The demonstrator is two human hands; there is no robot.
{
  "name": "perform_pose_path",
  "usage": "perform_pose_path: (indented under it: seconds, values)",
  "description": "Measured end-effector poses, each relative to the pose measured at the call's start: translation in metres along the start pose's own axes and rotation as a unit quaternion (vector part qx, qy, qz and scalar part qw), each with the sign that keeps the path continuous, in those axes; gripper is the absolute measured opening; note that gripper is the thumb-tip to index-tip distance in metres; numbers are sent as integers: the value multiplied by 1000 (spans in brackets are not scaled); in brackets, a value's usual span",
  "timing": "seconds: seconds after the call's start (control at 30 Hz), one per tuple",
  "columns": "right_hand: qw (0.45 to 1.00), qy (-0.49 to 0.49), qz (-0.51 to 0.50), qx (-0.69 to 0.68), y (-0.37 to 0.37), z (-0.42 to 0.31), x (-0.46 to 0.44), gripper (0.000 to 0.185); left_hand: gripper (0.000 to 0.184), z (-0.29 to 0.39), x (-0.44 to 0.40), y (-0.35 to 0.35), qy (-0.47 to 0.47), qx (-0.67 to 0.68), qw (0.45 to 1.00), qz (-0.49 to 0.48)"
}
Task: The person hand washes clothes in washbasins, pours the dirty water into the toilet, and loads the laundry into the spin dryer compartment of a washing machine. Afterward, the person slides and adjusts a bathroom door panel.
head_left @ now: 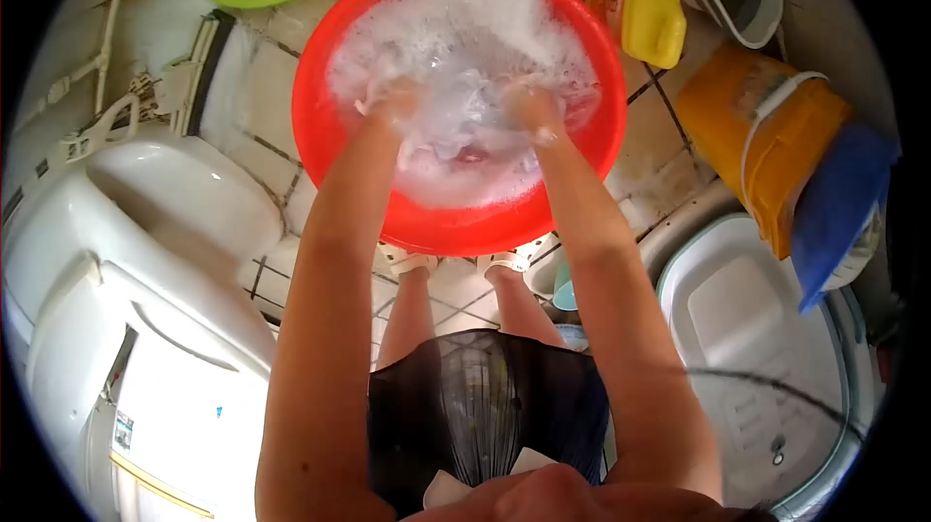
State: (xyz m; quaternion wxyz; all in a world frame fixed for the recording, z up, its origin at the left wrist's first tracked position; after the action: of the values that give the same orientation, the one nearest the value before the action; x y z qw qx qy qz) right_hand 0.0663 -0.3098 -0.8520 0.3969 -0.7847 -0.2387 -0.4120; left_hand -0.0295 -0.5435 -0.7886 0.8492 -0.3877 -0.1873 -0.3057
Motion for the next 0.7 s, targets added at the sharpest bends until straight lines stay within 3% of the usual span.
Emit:
perform_pose_path:
  seconds: [0.03,0.07,0.1,0.13,0.17,0.23,0.27,0.3,0.37,0.43,0.5,0.57,0.63,0.7]
  values:
    - [993,3,45,-110,-17,-19,14,75,68,21,12,-14,-2,91,996,19]
    - [940,3,147,-307,-24,-37,38,79,67,40,31,-26,9,134,990,43]
    - [839,4,236,-490,-34,-58,77,84,66,62,56,-39,17,138,989,58]
    - [889,-83,350,-284,-55,-84,130,92,65,82,81,-51,25,82,994,61]
    - [879,-165,444,-58,-71,-104,168,102,75,95,100,-56,40,-56,997,45]
    - [949,-127,272,102,-50,-99,167,113,96,102,122,-59,60,-327,943,6]
    - [960,-116,177,181,-35,-93,163,119,108,87,110,-54,87,-365,926,-42]
    - [964,-108,123,209,-22,-80,144,114,107,66,91,-45,115,-395,911,-21]
    - [977,-85,90,175,-3,-49,94,103,107,21,47,-21,171,-451,876,12]
    - [988,-55,69,127,13,-28,53,93,89,2,9,-20,70,-160,984,-24]
    - [995,-23,69,61,20,-16,25,82,81,8,-3,-20,110,-199,974,14]
    - [995,11,77,-64,15,-16,20,72,75,6,2,-2,72,-132,988,32]
    - [941,26,96,-324,-3,-32,31,62,71,5,10,26,4,8,996,91]
    - [755,23,92,-649,-23,-60,80,53,67,31,30,42,-69,191,969,140]
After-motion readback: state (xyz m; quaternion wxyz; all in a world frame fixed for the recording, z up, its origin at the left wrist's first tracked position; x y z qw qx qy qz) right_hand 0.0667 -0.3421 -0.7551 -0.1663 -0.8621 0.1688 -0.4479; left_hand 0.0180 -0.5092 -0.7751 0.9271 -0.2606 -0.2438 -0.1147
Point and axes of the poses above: each hand's wrist, its own x-axis away from the middle knuckle, its own y-axis out of the palm, z = x × y, the point moved 2 cm from there along -x, towards the middle knuckle, and after that the axes turned 2 degrees about x, right-handed, at the moved point
